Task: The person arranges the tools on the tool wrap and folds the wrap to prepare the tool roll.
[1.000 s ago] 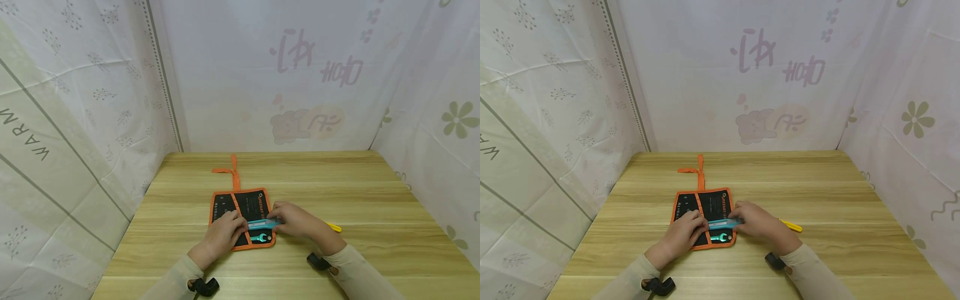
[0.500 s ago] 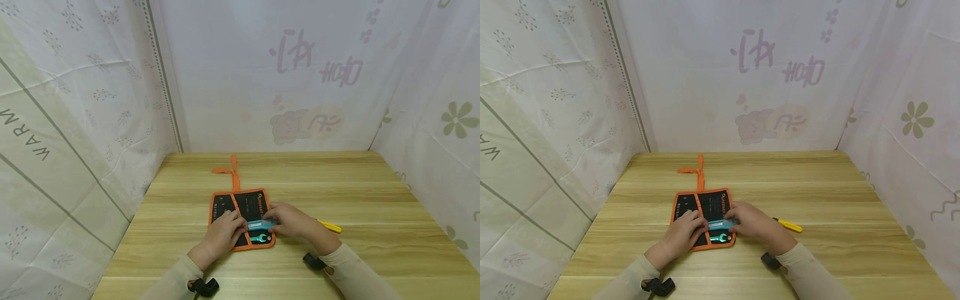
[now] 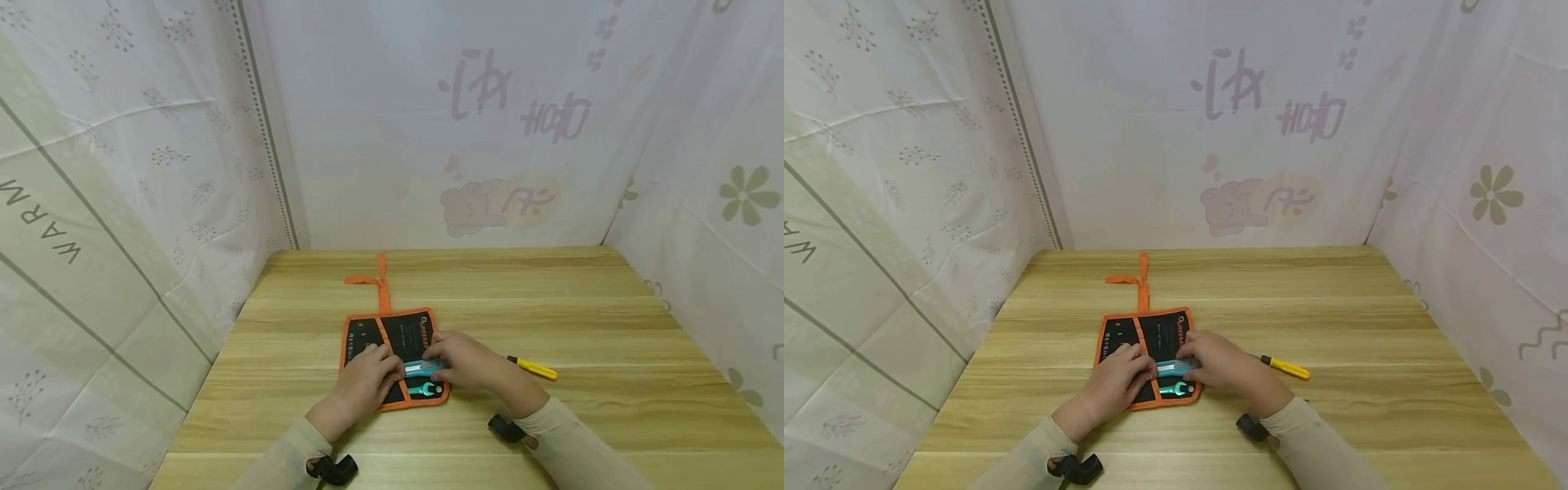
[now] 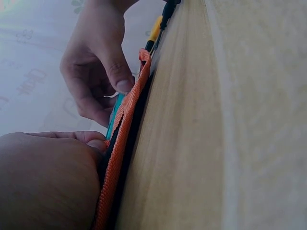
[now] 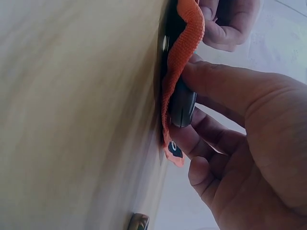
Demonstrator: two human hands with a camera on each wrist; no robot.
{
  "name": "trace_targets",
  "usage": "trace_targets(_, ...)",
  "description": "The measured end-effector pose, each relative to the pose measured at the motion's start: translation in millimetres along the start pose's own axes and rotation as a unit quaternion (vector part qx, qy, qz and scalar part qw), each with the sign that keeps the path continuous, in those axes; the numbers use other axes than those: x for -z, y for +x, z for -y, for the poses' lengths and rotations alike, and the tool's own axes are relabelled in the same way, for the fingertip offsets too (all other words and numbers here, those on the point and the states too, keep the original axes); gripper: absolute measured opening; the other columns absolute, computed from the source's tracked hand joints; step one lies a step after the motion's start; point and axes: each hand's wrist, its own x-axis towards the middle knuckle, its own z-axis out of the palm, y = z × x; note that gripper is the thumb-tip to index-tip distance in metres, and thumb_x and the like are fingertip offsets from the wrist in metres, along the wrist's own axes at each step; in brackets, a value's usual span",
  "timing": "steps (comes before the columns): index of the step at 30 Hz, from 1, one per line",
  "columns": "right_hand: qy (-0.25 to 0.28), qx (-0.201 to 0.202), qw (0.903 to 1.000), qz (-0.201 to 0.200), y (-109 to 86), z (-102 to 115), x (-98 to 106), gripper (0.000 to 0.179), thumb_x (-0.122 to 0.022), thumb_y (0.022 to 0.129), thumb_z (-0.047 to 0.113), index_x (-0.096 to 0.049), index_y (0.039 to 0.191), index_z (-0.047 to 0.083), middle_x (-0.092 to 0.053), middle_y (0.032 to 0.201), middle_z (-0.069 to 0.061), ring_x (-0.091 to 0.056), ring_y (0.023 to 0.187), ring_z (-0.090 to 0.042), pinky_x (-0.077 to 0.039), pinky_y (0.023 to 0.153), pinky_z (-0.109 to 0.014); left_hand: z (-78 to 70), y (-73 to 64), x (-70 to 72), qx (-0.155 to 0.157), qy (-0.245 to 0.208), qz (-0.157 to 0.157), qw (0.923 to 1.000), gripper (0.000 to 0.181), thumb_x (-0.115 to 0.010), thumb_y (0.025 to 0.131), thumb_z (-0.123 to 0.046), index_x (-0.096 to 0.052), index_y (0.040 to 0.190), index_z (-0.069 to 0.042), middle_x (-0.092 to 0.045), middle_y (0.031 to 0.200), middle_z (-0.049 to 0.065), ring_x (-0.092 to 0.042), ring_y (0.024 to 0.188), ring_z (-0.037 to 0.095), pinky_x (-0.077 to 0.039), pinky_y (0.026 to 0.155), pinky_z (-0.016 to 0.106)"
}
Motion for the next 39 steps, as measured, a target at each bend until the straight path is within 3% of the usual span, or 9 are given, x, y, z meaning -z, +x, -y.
trace_targets(6,0.000,-0.011,0.9999,0.004,0.7,1.8,-0.7,0.029,-0.086,0.090,0.026,-0.079,0.116,0.016,-0.055,0.097,0.012,-0.048,0.080,-0.005,-0.046,0.070,-0.023,-0.5,0.1,0.9,0.004,-0.001,0.005,1.0000,0.007,-0.072,0.102,-0.023,-0.070,0.100,-0.029,-0.052,0.093,-0.015,-0.041,0.079,0.007,-0.040,0.070,0.024)
trace_targets(18,0.033,-0.041,0.9986,-0.003,-5.2,2.5,2.9,0.034,-0.089,0.087,0.022,-0.078,0.118,0.015,-0.061,0.106,0.010,-0.055,0.086,-0.010,-0.049,0.076,-0.027,-0.7,0.0,0.3,0.010,-0.015,0.004,0.9998,0.007,-0.074,0.101,-0.024,-0.069,0.098,-0.028,-0.052,0.093,-0.016,-0.041,0.079,0.007,-0.040,0.071,0.025)
trace_targets(26,0.056,-0.078,0.9954,-0.004,-11.7,-3.7,4.4,0.031,-0.089,0.085,0.021,-0.078,0.114,0.017,-0.059,0.098,0.013,-0.061,0.093,-0.007,-0.054,0.083,-0.030,-0.8,-1.1,0.7,0.010,-0.022,-0.001,0.9997,0.008,-0.076,0.099,-0.022,-0.070,0.099,-0.028,-0.053,0.094,-0.015,-0.043,0.079,0.007,-0.041,0.073,0.026)
trace_targets(32,0.064,-0.080,0.9948,-0.006,-13.7,-3.2,7.6,0.027,-0.088,0.086,0.021,-0.078,0.111,0.015,-0.060,0.095,0.011,-0.059,0.088,-0.009,-0.053,0.080,-0.030,-0.3,-2.3,1.2,0.017,-0.028,-0.003,0.9995,0.007,-0.076,0.099,-0.024,-0.071,0.099,-0.030,-0.054,0.096,-0.015,-0.045,0.082,0.007,-0.044,0.074,0.027)
trace_targets(39,0.058,-0.081,0.9950,-0.005,-13.7,-2.0,8.8,0.026,-0.088,0.087,0.021,-0.078,0.111,0.016,-0.060,0.095,0.011,-0.059,0.087,-0.008,-0.053,0.078,-0.029,3.8,-4.6,5.0,0.037,-0.047,-0.012,0.9981,0.015,-0.082,0.095,-0.027,-0.072,0.106,-0.029,-0.060,0.103,-0.014,-0.053,0.093,0.009,-0.051,0.084,0.030)
